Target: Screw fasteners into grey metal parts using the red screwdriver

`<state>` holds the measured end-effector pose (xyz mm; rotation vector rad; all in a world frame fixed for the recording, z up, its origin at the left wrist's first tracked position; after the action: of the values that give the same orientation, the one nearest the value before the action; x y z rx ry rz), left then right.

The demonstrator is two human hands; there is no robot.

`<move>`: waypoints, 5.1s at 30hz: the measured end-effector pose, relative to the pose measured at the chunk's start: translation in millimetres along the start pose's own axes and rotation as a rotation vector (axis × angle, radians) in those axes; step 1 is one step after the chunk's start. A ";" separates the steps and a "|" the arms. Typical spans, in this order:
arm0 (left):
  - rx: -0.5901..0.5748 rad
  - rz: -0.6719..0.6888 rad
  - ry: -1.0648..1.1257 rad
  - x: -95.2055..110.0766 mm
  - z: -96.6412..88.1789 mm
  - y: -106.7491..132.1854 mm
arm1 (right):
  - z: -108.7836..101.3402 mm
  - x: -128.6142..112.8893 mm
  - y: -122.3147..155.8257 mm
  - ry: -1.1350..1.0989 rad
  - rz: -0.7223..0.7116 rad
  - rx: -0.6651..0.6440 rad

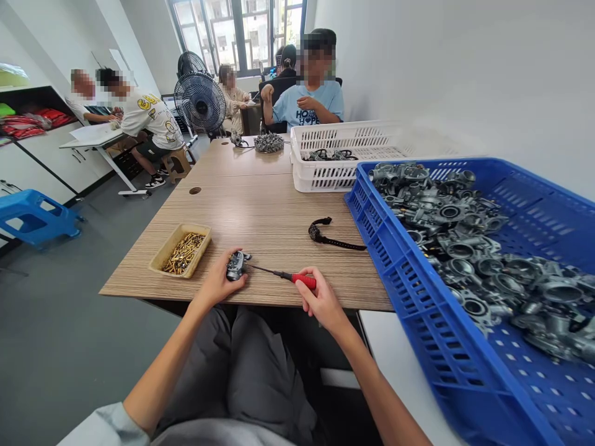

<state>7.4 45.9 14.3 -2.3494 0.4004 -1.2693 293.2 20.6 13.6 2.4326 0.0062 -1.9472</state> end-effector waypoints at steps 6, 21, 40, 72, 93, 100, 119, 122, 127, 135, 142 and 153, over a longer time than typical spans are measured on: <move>0.004 0.004 -0.004 -0.9 -0.1 0.2 | 1.3 -4.5 1.2 -0.035 0.010 -0.019; -0.006 -0.020 -0.005 2.3 -1.8 -1.2 | 2.4 -3.9 0.2 -0.024 0.026 0.025; -0.006 -0.011 -0.019 2.8 -1.9 -1.1 | 2.3 -5.3 0.6 0.010 0.021 0.028; 0.006 -0.009 -0.019 0.3 -1.6 -0.5 | 2.2 -0.9 0.5 0.037 0.008 0.009; 0.002 -0.024 -0.009 -0.6 -2.4 -0.5 | 1.9 -3.7 1.5 -0.004 0.001 -0.024; 0.010 -0.021 -0.009 -0.7 -2.0 -0.4 | 1.0 4.1 -0.9 -0.002 -0.007 -0.035; 0.022 0.009 -0.012 2.4 -3.0 -1.3 | 2.7 -6.1 0.3 0.016 -0.006 -0.006; 0.025 0.012 -0.010 3.0 -3.5 -1.4 | 2.8 -7.3 0.7 0.025 -0.001 -0.006; 0.028 0.005 -0.015 1.5 -3.0 -1.3 | 2.6 -6.4 1.2 0.026 0.002 -0.010; 0.029 0.026 -0.017 -3.3 -0.8 -0.5 | 3.1 -3.2 0.4 0.018 0.002 -0.010; 0.026 0.003 -0.012 -1.8 -1.4 -0.9 | 3.3 -4.3 0.7 0.018 0.000 -0.012; 0.024 0.003 -0.005 0.7 -3.0 -1.4 | 3.9 -1.7 -0.2 0.008 -0.007 -0.006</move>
<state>5.3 46.0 17.0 -2.3306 0.3851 -1.2591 289.0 20.7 14.4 2.4404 0.0204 -1.9372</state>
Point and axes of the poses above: each hand's wrist, its own y-axis away from the middle knuckle, its own z-axis out of the palm, x = y × z, the point moved 5 cm from there along -y, towards the middle knuckle, and after that the axes turned 10 degrees about x, right-handed, at the moved point
